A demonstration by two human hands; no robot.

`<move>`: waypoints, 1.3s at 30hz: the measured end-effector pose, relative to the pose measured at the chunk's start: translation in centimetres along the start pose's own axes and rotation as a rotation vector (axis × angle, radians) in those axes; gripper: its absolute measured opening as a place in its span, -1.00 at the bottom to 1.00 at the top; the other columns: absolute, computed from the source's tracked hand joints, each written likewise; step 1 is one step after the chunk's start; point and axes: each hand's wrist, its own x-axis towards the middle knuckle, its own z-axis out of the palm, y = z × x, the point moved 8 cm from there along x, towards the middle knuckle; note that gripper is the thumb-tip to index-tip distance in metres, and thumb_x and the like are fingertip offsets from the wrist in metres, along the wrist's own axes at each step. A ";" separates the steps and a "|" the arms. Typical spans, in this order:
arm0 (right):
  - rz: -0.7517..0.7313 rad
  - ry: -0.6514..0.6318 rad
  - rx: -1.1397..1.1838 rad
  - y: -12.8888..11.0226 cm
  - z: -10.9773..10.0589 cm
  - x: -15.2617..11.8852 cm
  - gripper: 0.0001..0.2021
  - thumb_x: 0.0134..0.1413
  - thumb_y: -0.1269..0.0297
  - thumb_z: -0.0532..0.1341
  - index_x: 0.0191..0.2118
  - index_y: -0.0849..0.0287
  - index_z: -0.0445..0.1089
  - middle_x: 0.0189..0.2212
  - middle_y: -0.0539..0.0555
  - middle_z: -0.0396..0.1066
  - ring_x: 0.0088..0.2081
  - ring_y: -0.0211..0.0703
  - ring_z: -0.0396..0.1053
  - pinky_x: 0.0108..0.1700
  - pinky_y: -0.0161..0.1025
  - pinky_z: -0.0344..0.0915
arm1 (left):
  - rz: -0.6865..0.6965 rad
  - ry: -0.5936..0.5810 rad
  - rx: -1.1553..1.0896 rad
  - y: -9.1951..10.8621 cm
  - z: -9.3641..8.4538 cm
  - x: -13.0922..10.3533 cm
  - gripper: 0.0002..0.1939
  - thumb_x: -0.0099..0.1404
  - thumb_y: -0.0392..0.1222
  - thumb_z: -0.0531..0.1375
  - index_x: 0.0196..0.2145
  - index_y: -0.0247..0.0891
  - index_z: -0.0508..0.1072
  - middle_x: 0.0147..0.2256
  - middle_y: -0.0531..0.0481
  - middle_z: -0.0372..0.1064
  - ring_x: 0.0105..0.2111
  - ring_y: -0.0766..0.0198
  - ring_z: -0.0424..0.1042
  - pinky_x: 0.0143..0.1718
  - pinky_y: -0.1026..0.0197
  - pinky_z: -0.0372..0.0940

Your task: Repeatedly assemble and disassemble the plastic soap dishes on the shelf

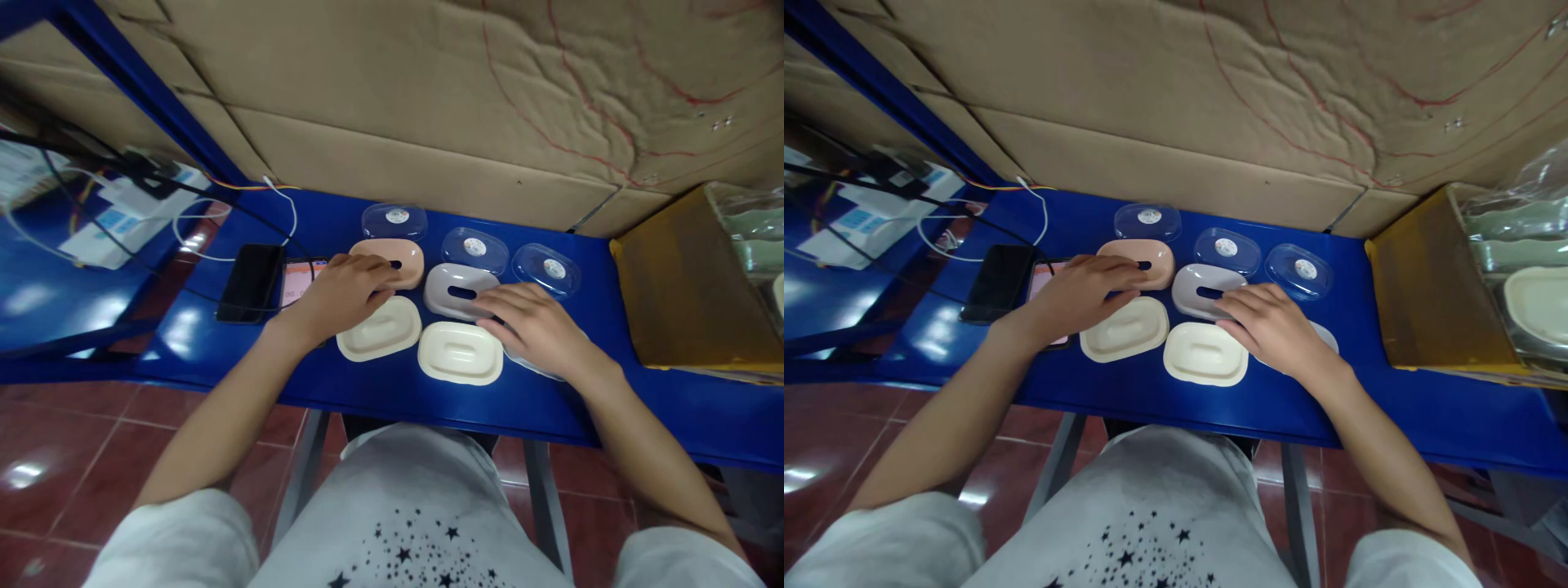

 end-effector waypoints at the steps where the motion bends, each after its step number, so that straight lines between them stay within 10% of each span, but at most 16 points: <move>1: 0.033 0.029 0.012 0.1 -0.9 -1.2 -0.68 0.54 0.16 0.14 0.23 0.05 0.48 0.14 0.13 0.61 0.18 0.11 0.54 0.21 0.10 0.38 | -0.002 0.037 -0.001 0.6 -0.4 -0.8 -0.62 0.58 -0.16 0.10 0.24 -0.16 0.52 0.23 -0.19 0.52 0.25 -0.14 0.48 0.18 -0.18 0.37; 5: 0.192 0.088 -0.029 0.2 -2.8 -7.3 -0.68 0.47 0.18 0.24 0.25 -0.04 0.46 0.05 0.12 0.64 0.06 0.16 0.59 0.13 0.13 0.42 | -0.079 0.152 0.095 3.7 -0.9 -5.0 -0.67 0.58 -0.14 0.13 0.20 -0.17 0.52 0.21 -0.28 0.51 0.16 -0.24 0.53 0.23 -0.38 0.27; 11: 0.292 0.034 -0.163 0.4 -0.5 -12.1 -0.44 0.41 0.14 0.31 0.43 0.00 0.29 0.15 0.22 0.60 0.12 0.30 0.56 0.12 0.20 0.43 | -0.136 0.141 0.107 5.6 2.0 -9.2 -0.59 0.59 -0.08 0.15 0.31 -0.17 0.38 0.21 -0.36 0.48 0.14 -0.28 0.53 0.15 -0.40 0.31; 21: 0.285 -0.022 -0.058 0.5 -0.3 -12.4 -0.57 0.50 0.26 0.19 0.39 0.00 0.31 0.25 0.17 0.54 0.22 0.15 0.52 0.17 0.10 0.40 | -0.173 0.223 -0.031 5.8 2.4 -9.1 -0.63 0.52 -0.30 0.17 0.22 -0.08 0.44 0.37 -0.30 0.33 0.34 -0.25 0.38 0.37 -0.52 0.12; 26: 0.320 0.023 0.011 1.2 -2.3 -13.1 -0.60 0.50 0.25 0.19 0.36 0.00 0.35 0.20 0.15 0.57 0.18 0.13 0.53 0.19 0.07 0.38 | -0.072 0.384 -0.131 10.3 2.1 -8.9 -0.66 0.49 -0.27 0.26 0.18 -0.16 0.49 0.31 -0.27 0.40 0.32 -0.12 0.40 0.48 -0.37 0.02; 32: 0.293 0.107 -0.072 5.0 -3.1 -11.5 -0.61 0.49 0.23 0.20 0.34 0.03 0.39 0.19 0.19 0.58 0.19 0.18 0.55 0.19 0.09 0.40 | 0.156 0.265 -0.121 15.6 4.4 -8.1 -0.73 0.52 -0.24 0.26 0.13 -0.16 0.51 0.27 -0.15 0.47 0.32 -0.04 0.37 0.56 -0.37 -0.37; 39: 0.261 0.017 -0.096 6.9 -1.0 -9.2 -0.65 0.53 0.18 0.16 0.29 0.10 0.43 0.20 0.19 0.59 0.20 0.18 0.54 0.19 0.12 0.41 | 0.112 0.258 -0.180 16.5 5.3 -9.6 -0.72 0.48 -0.38 0.21 0.07 -0.15 0.51 0.23 -0.14 0.50 0.15 0.05 0.48 0.40 -0.23 0.05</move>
